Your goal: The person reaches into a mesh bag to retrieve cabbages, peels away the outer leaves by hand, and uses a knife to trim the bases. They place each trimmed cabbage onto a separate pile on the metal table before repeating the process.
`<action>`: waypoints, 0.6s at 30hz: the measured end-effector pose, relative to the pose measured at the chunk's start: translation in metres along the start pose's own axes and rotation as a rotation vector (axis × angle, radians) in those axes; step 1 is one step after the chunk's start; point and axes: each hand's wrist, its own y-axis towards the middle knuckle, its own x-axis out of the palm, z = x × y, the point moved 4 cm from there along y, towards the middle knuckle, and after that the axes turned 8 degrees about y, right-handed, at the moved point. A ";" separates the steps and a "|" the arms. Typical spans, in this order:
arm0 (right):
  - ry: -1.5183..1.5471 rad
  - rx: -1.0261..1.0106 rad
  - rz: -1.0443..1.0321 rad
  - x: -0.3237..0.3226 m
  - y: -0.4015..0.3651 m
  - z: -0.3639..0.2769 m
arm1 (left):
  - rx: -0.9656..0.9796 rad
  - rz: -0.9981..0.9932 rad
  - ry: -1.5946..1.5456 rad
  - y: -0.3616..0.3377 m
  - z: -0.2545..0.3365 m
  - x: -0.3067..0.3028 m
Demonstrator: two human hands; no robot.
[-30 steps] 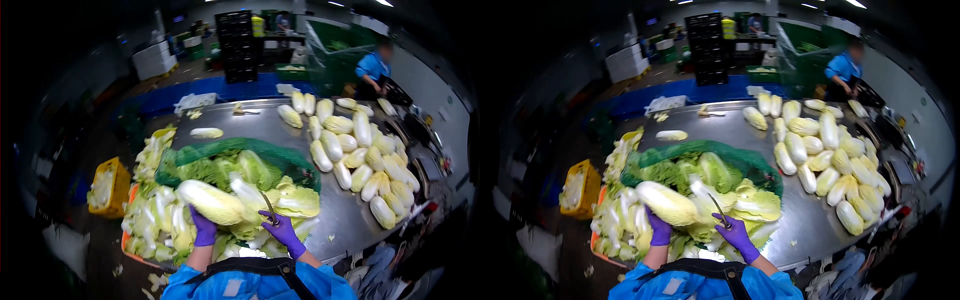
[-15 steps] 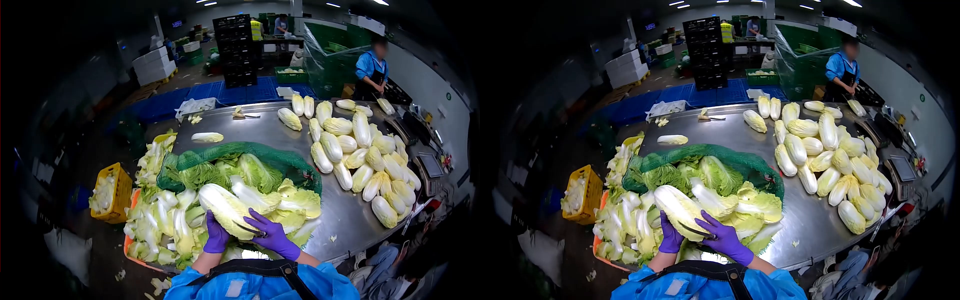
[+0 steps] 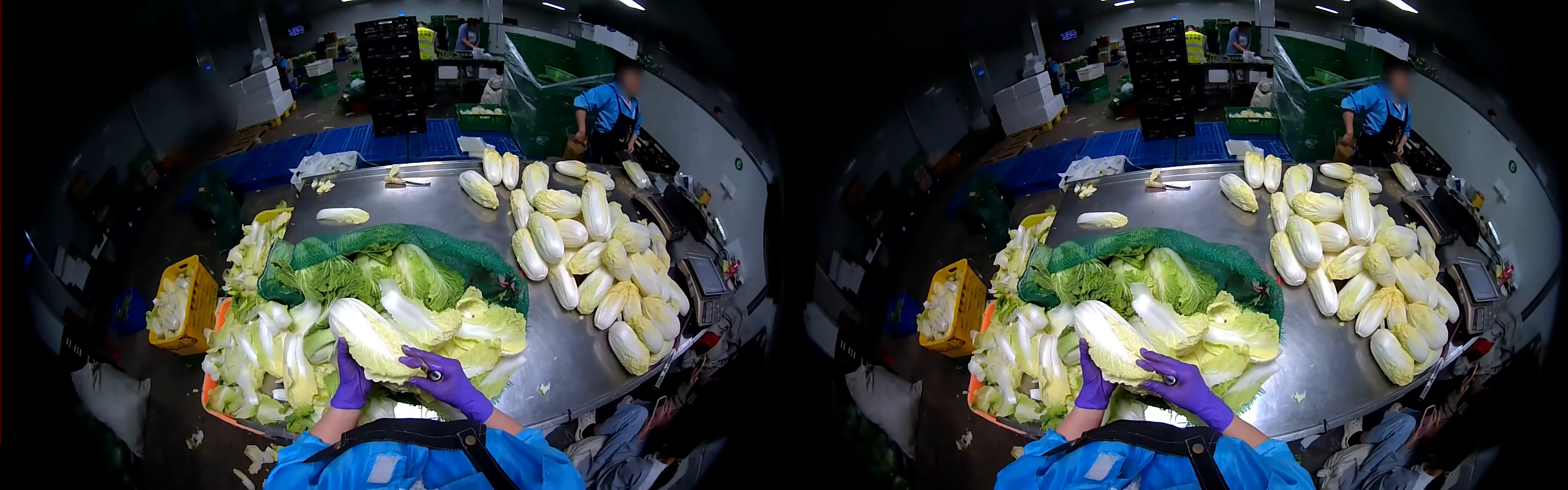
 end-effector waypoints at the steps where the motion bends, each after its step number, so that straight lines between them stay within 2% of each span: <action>1: 0.019 0.011 -0.015 -0.002 0.000 0.003 | -0.011 -0.009 -0.019 0.000 0.000 0.002; 3: 0.037 0.022 -0.035 -0.002 0.001 0.000 | 0.001 -0.008 -0.018 -0.001 0.001 0.010; 5: -0.268 -0.114 -0.037 0.005 0.002 -0.019 | 0.011 -0.008 -0.016 0.000 0.002 0.014; 8: -0.384 -0.037 -0.079 0.009 0.004 -0.024 | 0.020 -0.019 -0.066 0.002 0.001 0.012; 14: -0.144 -0.021 -0.132 0.005 0.003 -0.019 | 0.009 -0.006 -0.059 0.000 0.002 0.011; 18: -0.135 -0.017 -0.125 0.006 0.002 -0.022 | -0.025 -0.013 -0.029 -0.001 0.002 0.012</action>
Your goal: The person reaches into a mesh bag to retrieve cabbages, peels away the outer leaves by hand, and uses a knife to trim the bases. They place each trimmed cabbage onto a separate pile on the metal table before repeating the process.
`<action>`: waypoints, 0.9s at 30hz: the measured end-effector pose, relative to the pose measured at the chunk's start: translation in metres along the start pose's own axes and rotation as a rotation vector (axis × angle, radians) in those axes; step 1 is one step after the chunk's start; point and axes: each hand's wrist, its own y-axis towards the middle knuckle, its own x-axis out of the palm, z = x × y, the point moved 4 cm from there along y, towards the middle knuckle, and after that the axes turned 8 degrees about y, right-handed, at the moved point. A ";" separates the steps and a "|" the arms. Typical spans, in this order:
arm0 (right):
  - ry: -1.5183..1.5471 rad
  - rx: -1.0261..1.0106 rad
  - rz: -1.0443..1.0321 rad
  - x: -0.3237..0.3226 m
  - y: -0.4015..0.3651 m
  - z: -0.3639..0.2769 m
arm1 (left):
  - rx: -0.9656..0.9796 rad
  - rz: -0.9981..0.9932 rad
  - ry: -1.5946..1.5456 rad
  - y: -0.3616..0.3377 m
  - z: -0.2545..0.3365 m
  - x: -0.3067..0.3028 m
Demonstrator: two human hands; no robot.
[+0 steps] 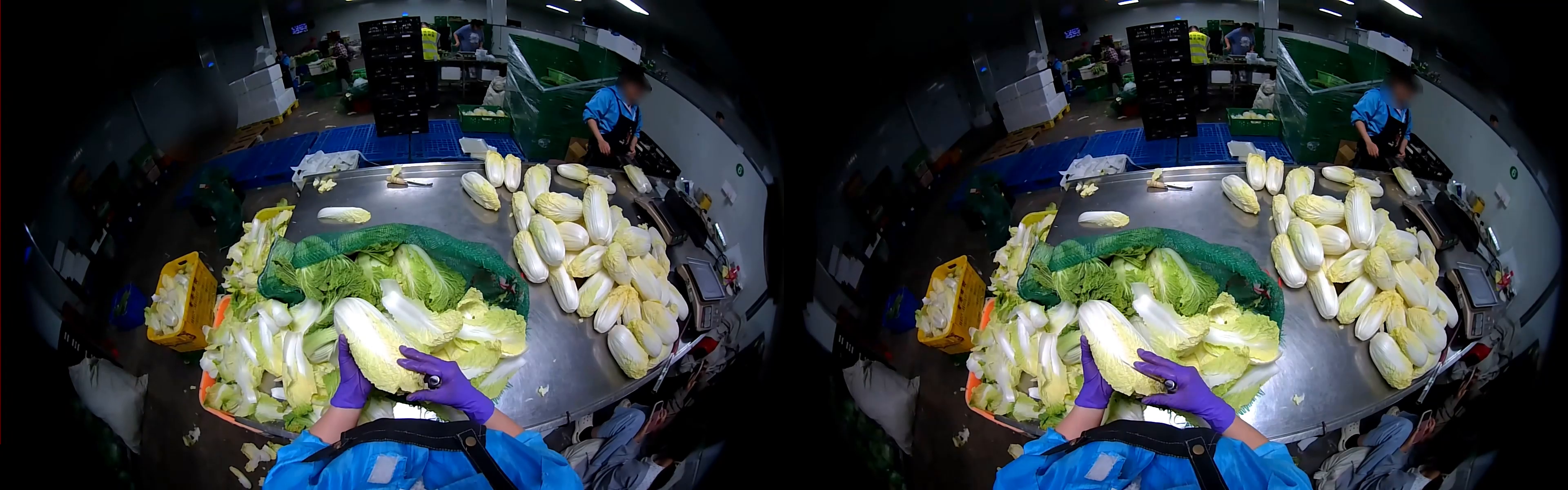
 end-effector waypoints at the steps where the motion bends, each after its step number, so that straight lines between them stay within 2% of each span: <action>1: 0.019 -0.003 0.006 0.000 0.000 0.000 | -0.009 -0.001 0.005 0.000 0.000 0.001; 6: 0.065 0.005 0.040 -0.004 -0.008 0.026 | -0.009 -0.002 0.010 0.002 0.000 -0.004; 8: 0.267 0.043 0.069 -0.007 -0.011 0.036 | 0.003 0.014 0.016 0.003 0.000 -0.009; 12: 0.279 0.089 0.118 -0.011 -0.009 0.030 | -0.032 -0.006 -0.010 0.002 -0.002 -0.009; 14: -0.100 -0.112 0.142 -0.006 -0.002 0.006 | -0.036 0.002 0.002 -0.001 -0.005 -0.004; 16: -0.194 -0.066 0.128 0.000 0.000 0.002 | 0.027 0.097 0.145 -0.004 -0.006 0.001; 18: -0.304 0.065 0.136 0.003 -0.002 0.014 | 0.025 0.100 0.150 -0.008 -0.006 0.005; 20: -0.192 0.008 0.172 0.001 -0.004 0.026 | 0.047 0.029 0.199 -0.010 -0.005 0.009; 22: 0.114 0.038 0.198 0.000 -0.004 0.032 | 0.029 0.044 0.183 -0.010 -0.005 0.007; 25: -0.053 -0.008 0.175 -0.004 -0.004 0.022 | -0.009 0.064 0.147 -0.009 -0.008 0.000; 27: 0.060 0.055 0.211 -0.006 -0.006 0.027 | -0.027 0.071 0.128 -0.008 -0.008 -0.002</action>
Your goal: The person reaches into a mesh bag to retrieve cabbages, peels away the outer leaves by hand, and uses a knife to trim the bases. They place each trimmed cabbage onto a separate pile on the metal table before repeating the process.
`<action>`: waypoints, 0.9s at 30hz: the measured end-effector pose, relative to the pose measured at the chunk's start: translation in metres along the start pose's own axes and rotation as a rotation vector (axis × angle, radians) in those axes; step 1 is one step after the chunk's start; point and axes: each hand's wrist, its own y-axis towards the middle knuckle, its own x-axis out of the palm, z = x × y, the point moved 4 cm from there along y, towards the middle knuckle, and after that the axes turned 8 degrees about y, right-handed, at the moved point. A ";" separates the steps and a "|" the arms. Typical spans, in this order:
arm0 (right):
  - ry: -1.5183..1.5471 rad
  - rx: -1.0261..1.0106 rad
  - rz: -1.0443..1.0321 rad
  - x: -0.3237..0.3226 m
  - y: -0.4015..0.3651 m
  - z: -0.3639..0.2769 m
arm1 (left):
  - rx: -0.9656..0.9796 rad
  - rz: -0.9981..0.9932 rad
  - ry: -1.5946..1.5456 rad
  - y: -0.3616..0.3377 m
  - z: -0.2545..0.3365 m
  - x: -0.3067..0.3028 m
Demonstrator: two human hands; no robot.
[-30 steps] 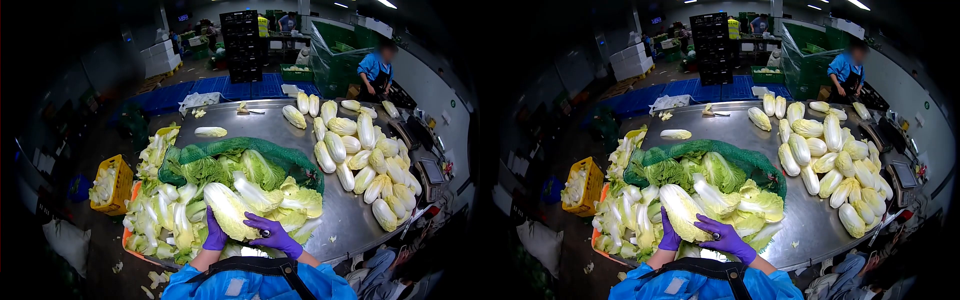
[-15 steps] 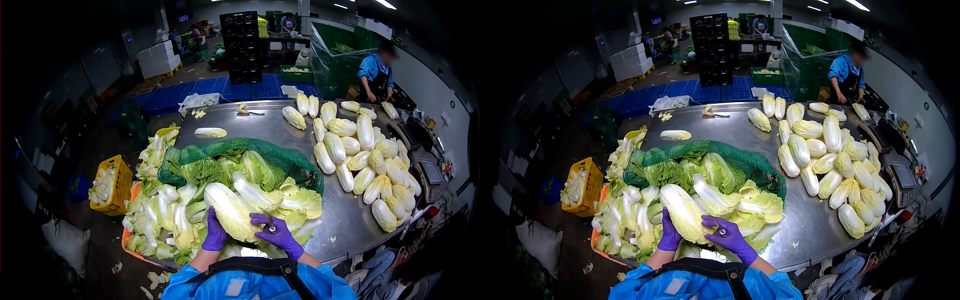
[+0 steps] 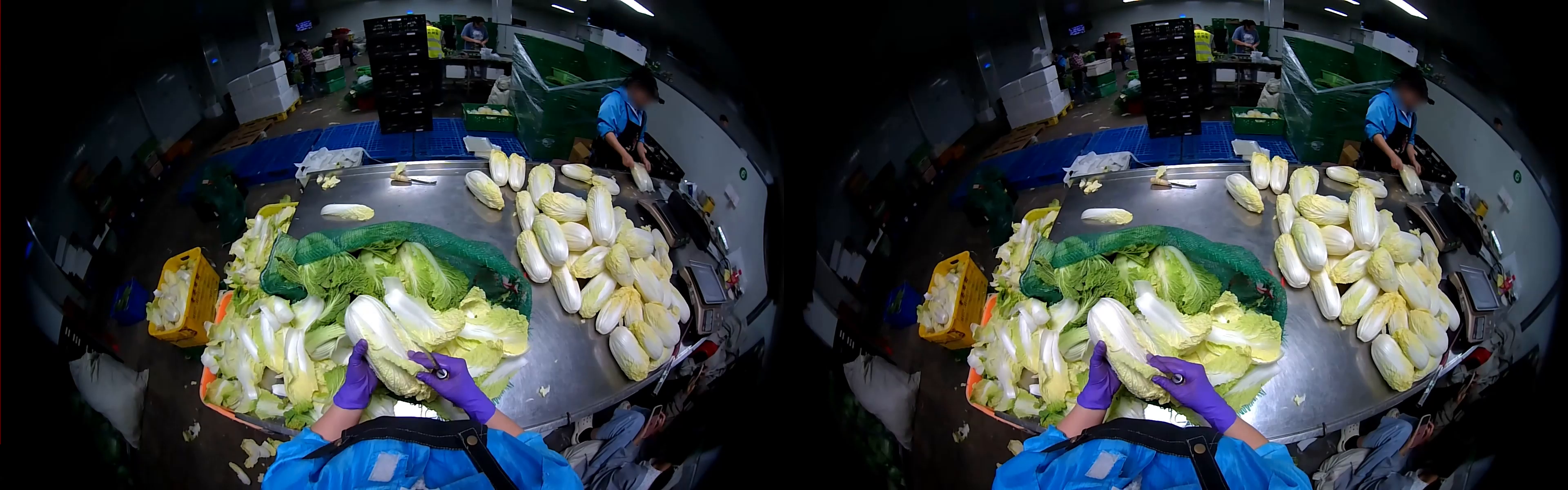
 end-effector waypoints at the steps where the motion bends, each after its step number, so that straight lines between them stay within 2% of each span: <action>1: 0.106 0.074 0.036 -0.002 -0.001 0.004 | -0.004 -0.001 0.030 -0.001 0.001 0.001; 2: 0.107 0.076 0.034 -0.002 -0.003 0.005 | -0.007 -0.002 0.060 -0.002 0.001 0.001; 4: 0.002 0.051 0.181 -0.010 -0.007 0.005 | -0.035 0.001 0.047 0.000 -0.001 -0.007; 5: 0.003 0.053 0.172 -0.012 -0.008 0.010 | -0.064 0.003 0.035 0.000 -0.002 -0.010; 7: 0.106 0.212 0.399 -0.024 -0.010 0.021 | -0.061 0.048 0.097 -0.005 0.001 -0.011; 9: 0.118 0.135 0.586 -0.043 -0.012 0.025 | -0.060 0.095 0.157 -0.006 0.005 -0.017; 11: 0.086 0.170 0.705 -0.062 -0.009 0.016 | -0.057 -0.063 0.387 -0.006 0.008 -0.031; 12: 0.089 0.137 0.768 -0.069 -0.006 0.009 | -0.157 -0.066 0.369 -0.008 0.009 -0.038; 13: 0.031 0.012 0.810 -0.078 0.001 0.009 | -0.166 -0.044 0.357 -0.013 0.013 -0.041; 16: -0.035 0.204 0.774 -0.093 0.006 0.037 | -0.410 -0.150 0.154 -0.028 0.009 -0.049; 17: -0.026 0.290 0.731 -0.092 0.009 0.047 | -0.402 -0.132 0.142 -0.022 0.002 -0.065; 19: -0.101 0.331 0.717 -0.092 0.012 0.074 | -0.281 -0.417 0.114 -0.012 -0.006 -0.067; 20: -0.174 0.362 0.725 -0.093 0.011 0.088 | -0.273 -0.406 0.113 -0.009 -0.012 -0.065; 21: -0.168 0.369 0.719 -0.094 0.009 0.098 | -0.185 -0.499 -0.032 -0.008 -0.010 -0.043; 22: -0.331 0.242 0.674 -0.094 0.007 0.098 | -0.102 -0.592 -0.174 -0.008 -0.003 -0.030; 23: -0.494 0.106 0.625 -0.094 0.007 0.098 | -0.106 -0.591 -0.171 -0.006 0.002 -0.028; 24: -0.532 0.034 0.591 -0.084 0.004 0.081 | -0.035 -0.476 -0.161 0.001 0.010 -0.030; 25: -0.532 0.040 0.593 -0.074 0.004 0.066 | 0.031 -0.355 -0.153 0.005 0.015 -0.033; 27: -0.349 0.019 0.462 -0.047 0.010 0.035 | 0.028 -0.290 -0.216 0.009 0.015 -0.031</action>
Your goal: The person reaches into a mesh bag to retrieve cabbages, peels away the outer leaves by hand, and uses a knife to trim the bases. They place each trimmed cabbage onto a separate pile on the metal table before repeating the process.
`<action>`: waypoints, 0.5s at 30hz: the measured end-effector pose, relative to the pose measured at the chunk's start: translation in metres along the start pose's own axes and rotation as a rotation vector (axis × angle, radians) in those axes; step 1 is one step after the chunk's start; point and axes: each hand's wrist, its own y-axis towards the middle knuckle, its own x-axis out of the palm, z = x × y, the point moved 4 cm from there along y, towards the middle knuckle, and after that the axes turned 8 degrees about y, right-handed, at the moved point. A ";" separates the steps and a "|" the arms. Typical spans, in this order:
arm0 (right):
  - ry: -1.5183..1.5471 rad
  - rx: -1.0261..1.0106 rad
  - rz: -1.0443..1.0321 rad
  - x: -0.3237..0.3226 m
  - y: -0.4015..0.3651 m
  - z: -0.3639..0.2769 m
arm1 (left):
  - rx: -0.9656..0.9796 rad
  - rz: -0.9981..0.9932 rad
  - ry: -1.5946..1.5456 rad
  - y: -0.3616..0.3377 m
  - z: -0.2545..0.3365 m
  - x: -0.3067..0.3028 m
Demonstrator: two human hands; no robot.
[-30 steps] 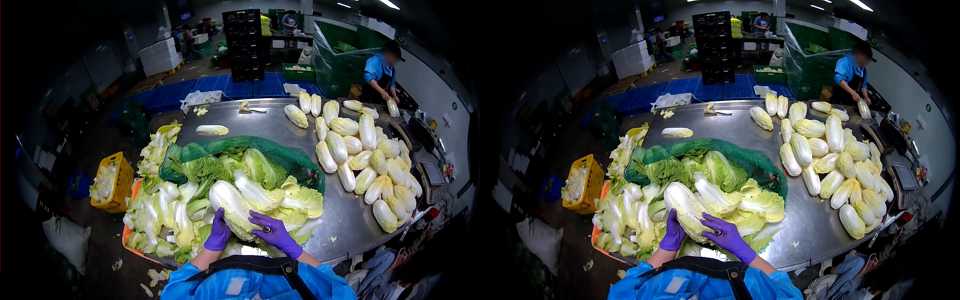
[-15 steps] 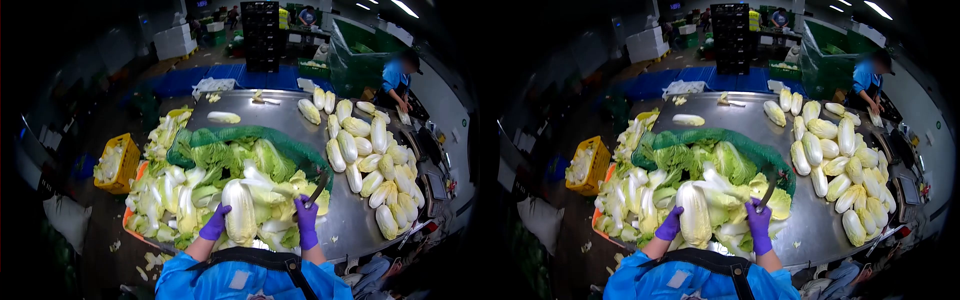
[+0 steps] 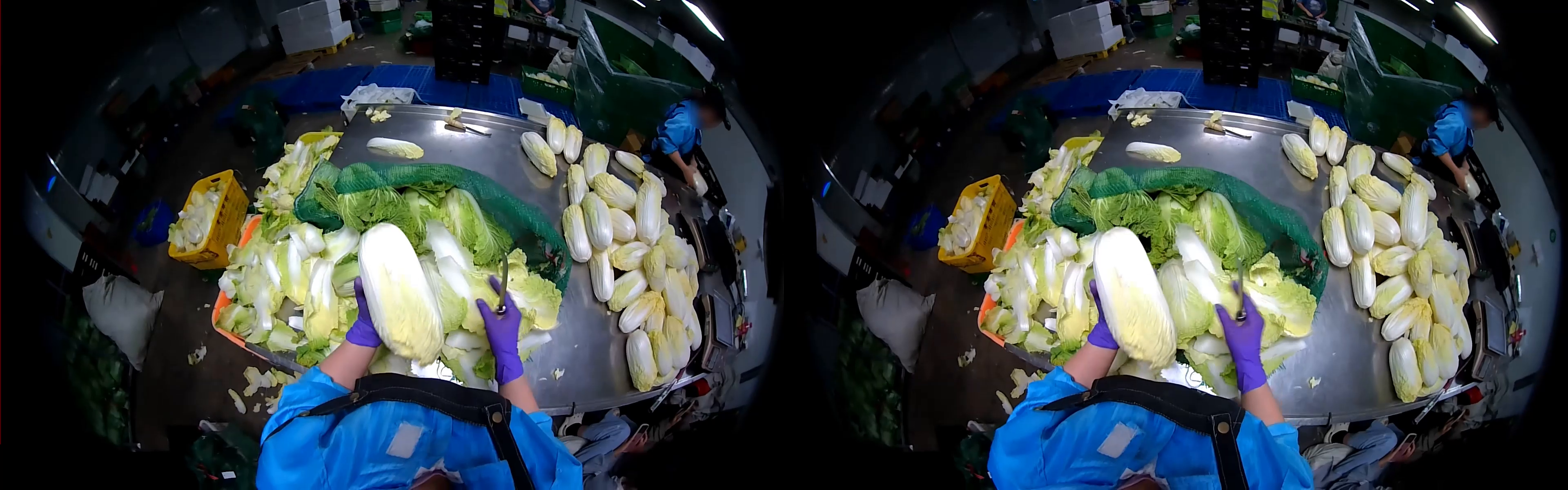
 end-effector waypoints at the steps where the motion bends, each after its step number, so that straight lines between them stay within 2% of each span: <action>1: 0.220 0.218 -0.181 0.007 -0.006 -0.019 | 0.033 0.104 0.101 0.002 0.001 0.009; 2: 0.443 0.431 -0.359 0.018 -0.014 -0.031 | 0.067 0.203 0.206 0.004 0.003 0.015; 4: 0.540 0.357 -0.492 0.036 -0.031 -0.036 | 0.058 0.164 0.099 0.005 0.000 0.014; 6: 0.501 0.332 -0.490 0.041 -0.038 -0.038 | 0.087 0.148 0.272 0.006 0.001 0.006; 8: 0.483 0.397 -0.406 0.042 -0.038 -0.027 | 0.050 0.094 0.239 0.005 0.002 0.006; 10: 0.458 0.382 -0.402 0.040 -0.036 -0.031 | -0.010 0.187 0.290 0.005 0.002 0.008; 12: 0.234 0.253 -0.434 0.039 -0.036 -0.026 | -0.033 0.255 0.239 0.000 -0.001 0.009; 14: 0.156 0.235 -0.427 0.033 -0.031 -0.025 | -0.055 0.327 0.259 0.001 -0.001 0.005; 15: 0.183 0.309 -0.418 0.030 -0.031 -0.022 | -0.041 0.292 0.225 0.000 -0.002 0.008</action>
